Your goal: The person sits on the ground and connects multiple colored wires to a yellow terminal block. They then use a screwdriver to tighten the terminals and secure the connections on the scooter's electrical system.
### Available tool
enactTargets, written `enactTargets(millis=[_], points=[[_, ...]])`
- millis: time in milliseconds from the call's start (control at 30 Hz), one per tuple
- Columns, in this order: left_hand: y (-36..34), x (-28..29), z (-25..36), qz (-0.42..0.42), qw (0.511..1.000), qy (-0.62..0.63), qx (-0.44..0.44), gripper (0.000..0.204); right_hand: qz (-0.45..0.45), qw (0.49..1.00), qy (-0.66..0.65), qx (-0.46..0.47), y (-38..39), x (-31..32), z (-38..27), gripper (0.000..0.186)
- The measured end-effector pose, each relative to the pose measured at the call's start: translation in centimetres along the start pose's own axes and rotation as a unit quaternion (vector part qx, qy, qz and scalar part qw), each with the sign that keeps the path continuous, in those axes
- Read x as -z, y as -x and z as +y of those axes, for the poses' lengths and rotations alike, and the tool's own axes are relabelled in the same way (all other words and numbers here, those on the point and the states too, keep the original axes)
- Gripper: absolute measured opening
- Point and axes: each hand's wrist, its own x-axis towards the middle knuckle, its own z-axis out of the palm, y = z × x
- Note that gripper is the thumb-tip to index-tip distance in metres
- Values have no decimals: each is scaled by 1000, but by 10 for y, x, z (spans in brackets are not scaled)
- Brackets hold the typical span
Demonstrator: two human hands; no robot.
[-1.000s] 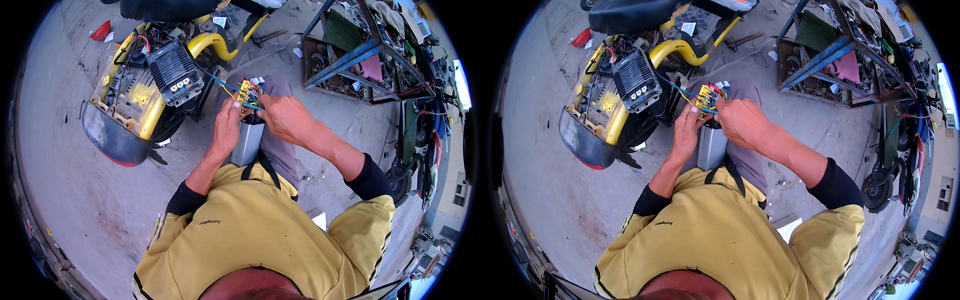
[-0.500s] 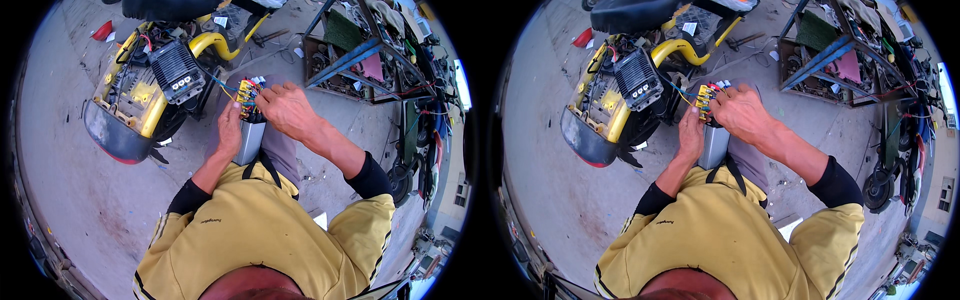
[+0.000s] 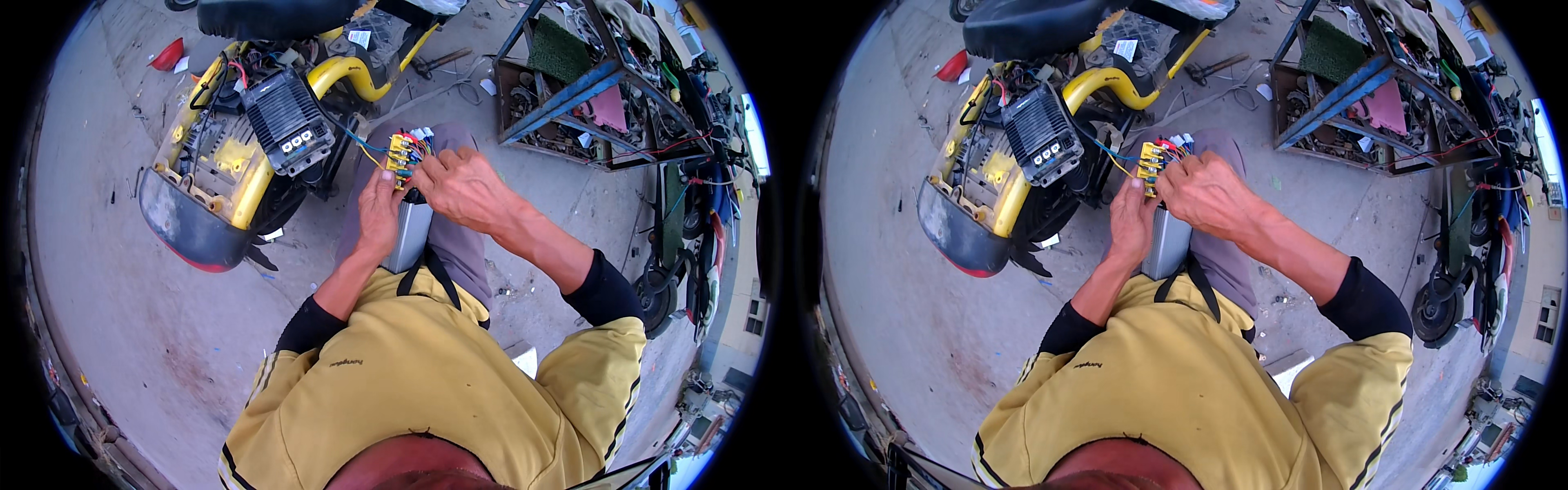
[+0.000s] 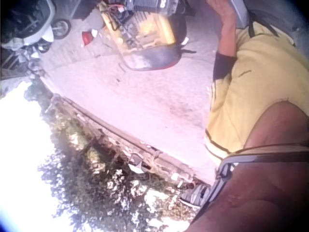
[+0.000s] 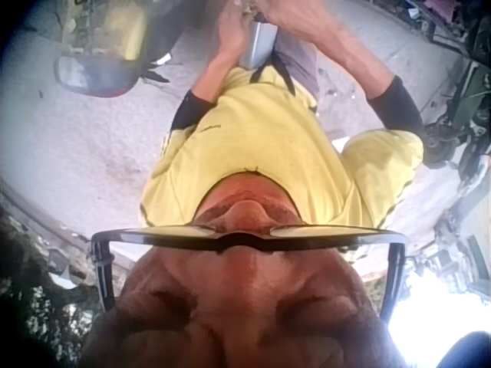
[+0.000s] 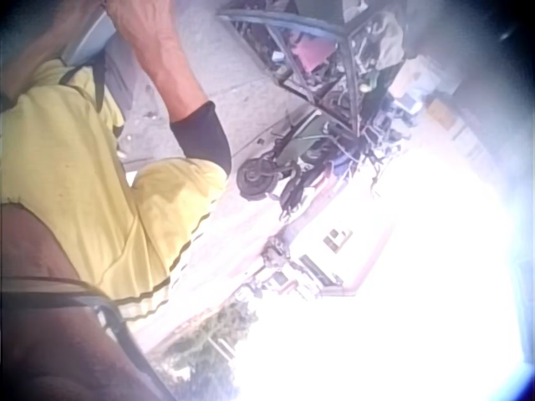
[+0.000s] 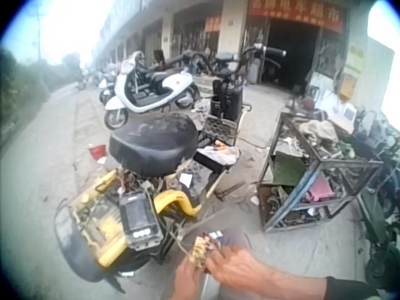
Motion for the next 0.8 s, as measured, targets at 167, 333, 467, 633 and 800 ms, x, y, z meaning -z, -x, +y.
enactTargets(millis=[167,333,467,633,800], points=[[1,4,5,-16,1000,-17,6,52,-66,988,-122,-74,-3,3,-4,11],[2,5,3,-10,1000,-9,13,51,-160,909,-294,-250,-11,13,-8,16],[1,3,3,3,1000,10,10,46,-137,820,-432,-348,-16,3,-5,23],[-2,6,13,4,1000,-5,27,44,-124,847,-399,-328,-10,3,-6,21],[-8,2,26,5,987,-158,32,41,-148,926,-251,-239,-4,10,-6,22]])
